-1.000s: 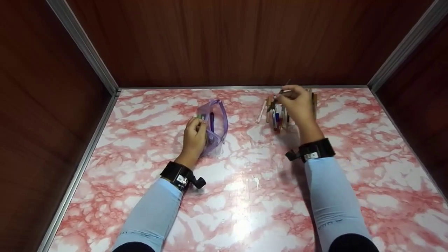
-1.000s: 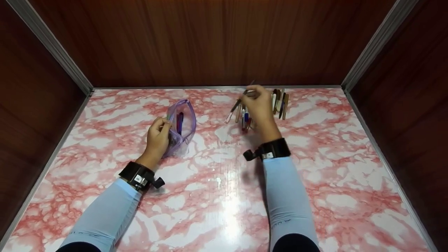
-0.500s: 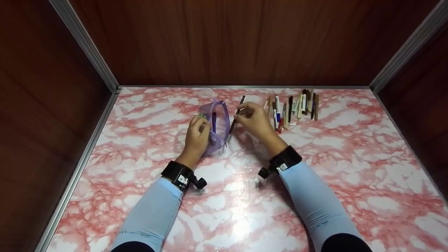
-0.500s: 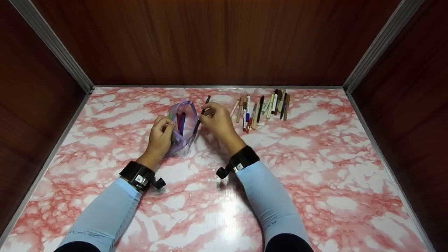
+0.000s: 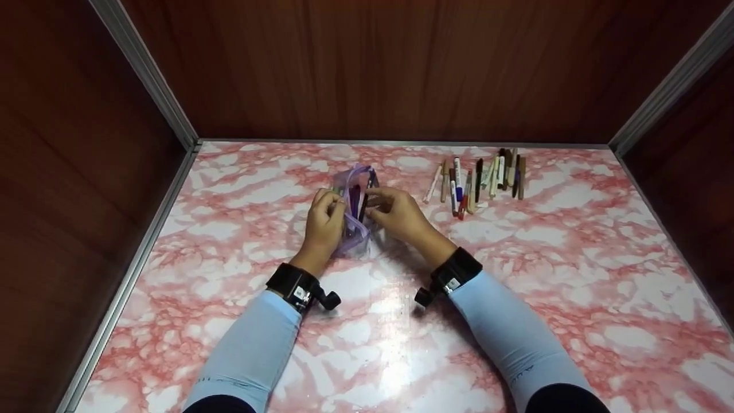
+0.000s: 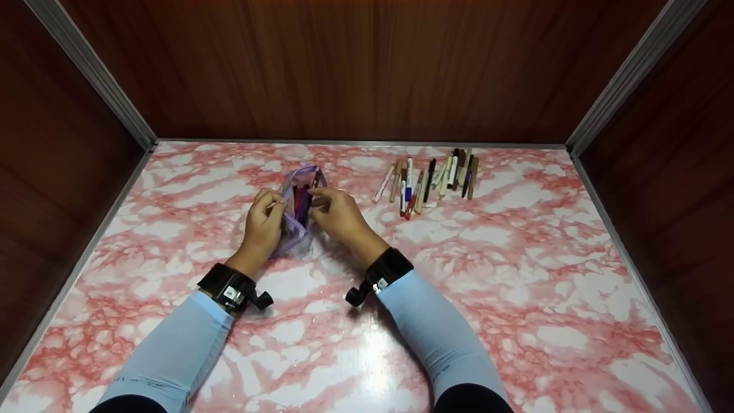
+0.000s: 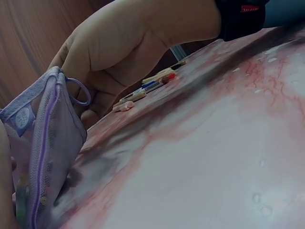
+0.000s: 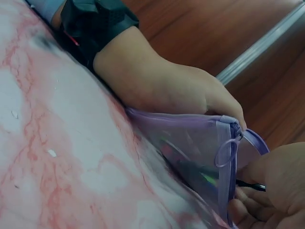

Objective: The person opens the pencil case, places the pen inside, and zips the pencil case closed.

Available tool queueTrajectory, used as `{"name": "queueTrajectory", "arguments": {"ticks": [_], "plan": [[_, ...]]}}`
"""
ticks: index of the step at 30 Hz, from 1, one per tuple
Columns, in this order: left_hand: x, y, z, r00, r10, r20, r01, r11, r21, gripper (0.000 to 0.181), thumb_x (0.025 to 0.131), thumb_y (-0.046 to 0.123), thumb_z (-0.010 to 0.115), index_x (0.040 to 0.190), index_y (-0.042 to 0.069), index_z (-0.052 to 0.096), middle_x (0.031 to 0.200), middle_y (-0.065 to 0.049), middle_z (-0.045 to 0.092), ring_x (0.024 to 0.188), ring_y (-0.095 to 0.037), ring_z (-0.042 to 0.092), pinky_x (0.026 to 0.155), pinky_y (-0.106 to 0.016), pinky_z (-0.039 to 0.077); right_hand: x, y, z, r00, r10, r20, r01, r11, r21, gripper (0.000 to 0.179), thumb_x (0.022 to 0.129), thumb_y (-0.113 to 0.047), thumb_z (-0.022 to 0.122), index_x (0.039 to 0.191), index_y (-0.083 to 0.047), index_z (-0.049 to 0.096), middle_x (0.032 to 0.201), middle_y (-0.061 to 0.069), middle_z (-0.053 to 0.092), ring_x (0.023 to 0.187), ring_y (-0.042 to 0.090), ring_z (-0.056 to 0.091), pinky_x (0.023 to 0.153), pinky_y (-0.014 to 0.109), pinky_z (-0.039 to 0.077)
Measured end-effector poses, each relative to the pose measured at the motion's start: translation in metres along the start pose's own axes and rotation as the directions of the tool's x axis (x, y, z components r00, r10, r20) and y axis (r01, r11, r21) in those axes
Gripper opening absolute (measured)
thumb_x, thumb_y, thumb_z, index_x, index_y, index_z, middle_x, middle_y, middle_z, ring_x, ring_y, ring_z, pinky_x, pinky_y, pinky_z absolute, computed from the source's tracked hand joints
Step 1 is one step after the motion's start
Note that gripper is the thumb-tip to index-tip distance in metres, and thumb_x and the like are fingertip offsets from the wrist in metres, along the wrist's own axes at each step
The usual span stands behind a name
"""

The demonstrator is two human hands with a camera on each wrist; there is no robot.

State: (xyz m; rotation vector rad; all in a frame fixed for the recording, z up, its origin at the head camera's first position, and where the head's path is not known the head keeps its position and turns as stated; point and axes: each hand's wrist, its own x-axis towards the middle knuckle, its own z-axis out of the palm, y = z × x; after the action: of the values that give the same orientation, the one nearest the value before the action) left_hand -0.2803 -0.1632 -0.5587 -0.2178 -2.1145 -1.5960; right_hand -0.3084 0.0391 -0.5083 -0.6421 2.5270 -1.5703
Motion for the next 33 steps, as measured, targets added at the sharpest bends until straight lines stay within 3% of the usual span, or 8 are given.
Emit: {"name": "queueTrajectory", "arguments": {"ticks": [4, 7, 13, 17, 20, 24, 27, 33], "plan": [[-0.001, 0.000, -0.001, 0.999, -0.038, -0.010, 0.038, 0.998, -0.052, 0.017, 0.110, 0.004, 0.061, 0.096, -0.004, 0.068, 0.100, -0.003, 0.052, 0.071, -0.009, 0.053, 0.063, -0.020, 0.047, 0.000, 0.000, -0.006, 0.998, 0.012, 0.066, -0.013, 1.000, 0.019, 0.053, 0.103, 0.006, 0.073, 0.155, -0.003, 0.066, 0.140, 0.022, 0.078, 0.126, 0.039, 0.079, 0.098, 0.036, 0.068], [-0.001, 0.000, -0.002, 0.998, -0.058, -0.022, 0.056, 0.996, -0.063, 0.018, 0.110, 0.003, 0.059, 0.096, -0.004, 0.068, 0.099, -0.001, 0.050, 0.065, -0.008, 0.052, 0.057, -0.020, 0.046, 0.002, 0.002, -0.016, 0.998, 0.011, 0.063, -0.008, 0.999, -0.034, 0.045, 0.104, 0.003, 0.072, 0.148, -0.002, 0.071, 0.138, 0.019, 0.080, 0.125, 0.038, 0.078, 0.105, 0.043, 0.066], [-0.002, 0.000, -0.005, 0.998, -0.046, -0.049, 0.045, 0.999, -0.020, 0.017, 0.108, 0.004, 0.060, 0.096, -0.004, 0.069, 0.095, -0.001, 0.051, 0.077, -0.011, 0.052, 0.068, -0.021, 0.046, 0.006, 0.015, -0.062, 0.996, 0.046, -0.074, -0.056, 0.989, -0.134, 0.031, 0.109, -0.009, 0.071, 0.138, -0.001, 0.075, 0.132, 0.017, 0.079, 0.123, 0.035, 0.074, 0.110, 0.050, 0.061], [-0.001, 0.000, -0.006, 0.998, -0.017, -0.064, 0.019, 0.999, 0.029, 0.017, 0.107, 0.005, 0.061, 0.095, -0.004, 0.069, 0.092, -0.003, 0.051, 0.086, -0.015, 0.051, 0.078, -0.025, 0.044, 0.006, 0.041, -0.104, 0.976, 0.035, -0.214, -0.082, 0.973, -0.215, 0.031, 0.111, -0.012, 0.068, 0.138, 0.000, 0.076, 0.129, 0.020, 0.080, 0.116, 0.034, 0.074, 0.104, 0.047, 0.061], [0.000, -0.001, -0.005, 0.998, 0.000, -0.068, 0.004, 0.998, 0.057, 0.018, 0.107, 0.007, 0.062, 0.095, -0.004, 0.069, 0.091, -0.005, 0.051, 0.090, -0.017, 0.050, 0.081, -0.027, 0.042, 0.000, 0.063, -0.135, 0.949, 0.049, -0.311, -0.133, 0.958, -0.253, 0.032, 0.112, -0.015, 0.066, 0.139, 0.000, 0.076, 0.125, 0.022, 0.080, 0.105, 0.033, 0.075, 0.093, 0.041, 0.062], [0.000, -0.001, -0.002, 0.998, 0.009, -0.066, -0.004, 0.997, 0.073, 0.019, 0.107, 0.008, 0.063, 0.094, -0.004, 0.069, 0.091, -0.007, 0.052, 0.093, -0.019, 0.051, 0.084, -0.029, 0.043, -0.013, 0.086, -0.171, 0.898, 0.074, -0.434, -0.200, 0.946, -0.253, 0.034, 0.114, -0.018, 0.064, 0.140, 0.000, 0.075, 0.129, 0.024, 0.077, 0.109, 0.036, 0.072, 0.096, 0.044, 0.061], [-0.001, 0.001, -0.001, 0.998, 0.003, -0.060, 0.001, 0.997, 0.077, 0.019, 0.108, 0.008, 0.063, 0.094, -0.003, 0.069, 0.091, -0.008, 0.053, 0.093, -0.019, 0.051, 0.084, -0.029, 0.044, -0.021, 0.099, -0.194, 0.839, 0.087, -0.537, -0.255, 0.935, -0.246, 0.035, 0.113, -0.018, 0.062, 0.137, 0.003, 0.076, 0.135, 0.028, 0.074, 0.122, 0.041, 0.069, 0.108, 0.053, 0.057], [0.000, 0.002, -0.002, 0.995, -0.050, -0.085, 0.054, 0.997, 0.048, 0.018, 0.108, 0.008, 0.063, 0.096, -0.003, 0.070, 0.099, -0.010, 0.060, 0.091, -0.016, 0.056, 0.083, -0.026, 0.049, -0.037, 0.121, -0.226, 0.733, 0.251, -0.632, -0.414, 0.902, -0.122, 0.041, 0.114, -0.022, 0.057, 0.142, 0.003, 0.072, 0.144, 0.027, 0.072, 0.132, 0.044, 0.068, 0.115, 0.055, 0.053]]}}
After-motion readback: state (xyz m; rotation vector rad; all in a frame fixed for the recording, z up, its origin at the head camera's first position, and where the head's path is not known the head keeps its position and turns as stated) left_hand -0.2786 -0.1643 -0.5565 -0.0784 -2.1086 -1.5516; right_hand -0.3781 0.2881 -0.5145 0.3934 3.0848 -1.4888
